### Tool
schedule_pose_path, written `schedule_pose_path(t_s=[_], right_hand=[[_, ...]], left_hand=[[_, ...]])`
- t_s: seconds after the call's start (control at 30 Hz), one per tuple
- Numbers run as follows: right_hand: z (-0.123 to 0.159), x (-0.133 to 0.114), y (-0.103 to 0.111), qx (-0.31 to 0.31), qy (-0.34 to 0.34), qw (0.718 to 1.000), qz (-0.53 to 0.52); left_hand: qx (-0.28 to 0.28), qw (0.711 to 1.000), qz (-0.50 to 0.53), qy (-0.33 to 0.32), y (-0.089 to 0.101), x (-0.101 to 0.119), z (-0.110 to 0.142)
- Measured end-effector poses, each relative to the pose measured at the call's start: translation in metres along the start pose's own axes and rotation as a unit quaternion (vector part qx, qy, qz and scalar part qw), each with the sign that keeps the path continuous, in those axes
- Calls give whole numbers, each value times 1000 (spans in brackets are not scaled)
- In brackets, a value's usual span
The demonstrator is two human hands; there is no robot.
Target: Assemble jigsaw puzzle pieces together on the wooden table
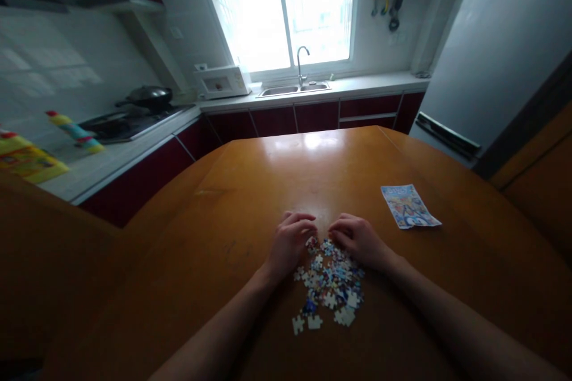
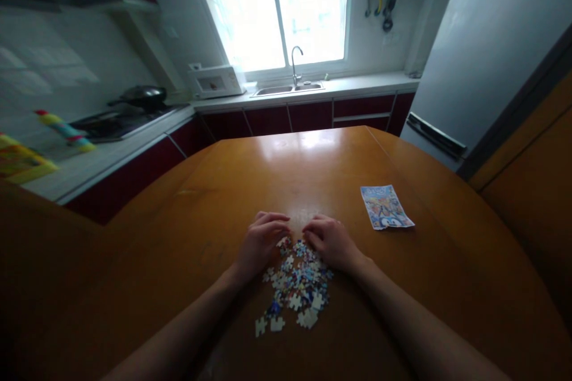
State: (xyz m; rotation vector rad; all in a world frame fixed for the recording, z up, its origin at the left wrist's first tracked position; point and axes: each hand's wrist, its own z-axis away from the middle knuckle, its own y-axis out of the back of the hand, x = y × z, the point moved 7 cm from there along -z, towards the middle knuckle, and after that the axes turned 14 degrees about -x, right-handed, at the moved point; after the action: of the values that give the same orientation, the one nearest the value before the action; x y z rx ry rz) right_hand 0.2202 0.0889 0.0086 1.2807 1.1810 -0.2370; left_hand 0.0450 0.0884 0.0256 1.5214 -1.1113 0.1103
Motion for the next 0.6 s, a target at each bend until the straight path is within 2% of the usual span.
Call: schedule_pose_path(t_s=[0.1,0.27,0.37,0.47,0.6], right_hand=[[-1,6,4,35,-10,999,-13],[-1,6,5,36,-17,999,-13],[-1,6,5,38,-18,999,-17],[-2,8,5,37,-27,999,-21],[-2,9,5,38,-30,999,-18]], left_hand=[[0,1000,-23,15,1,2,-1],[-18,999,-1,34,0,0,-3],[4,999,11,52,2,-9,-3],[23,998,33,41,2,-14,-1],[91,993,39,63,10,-21,3]])
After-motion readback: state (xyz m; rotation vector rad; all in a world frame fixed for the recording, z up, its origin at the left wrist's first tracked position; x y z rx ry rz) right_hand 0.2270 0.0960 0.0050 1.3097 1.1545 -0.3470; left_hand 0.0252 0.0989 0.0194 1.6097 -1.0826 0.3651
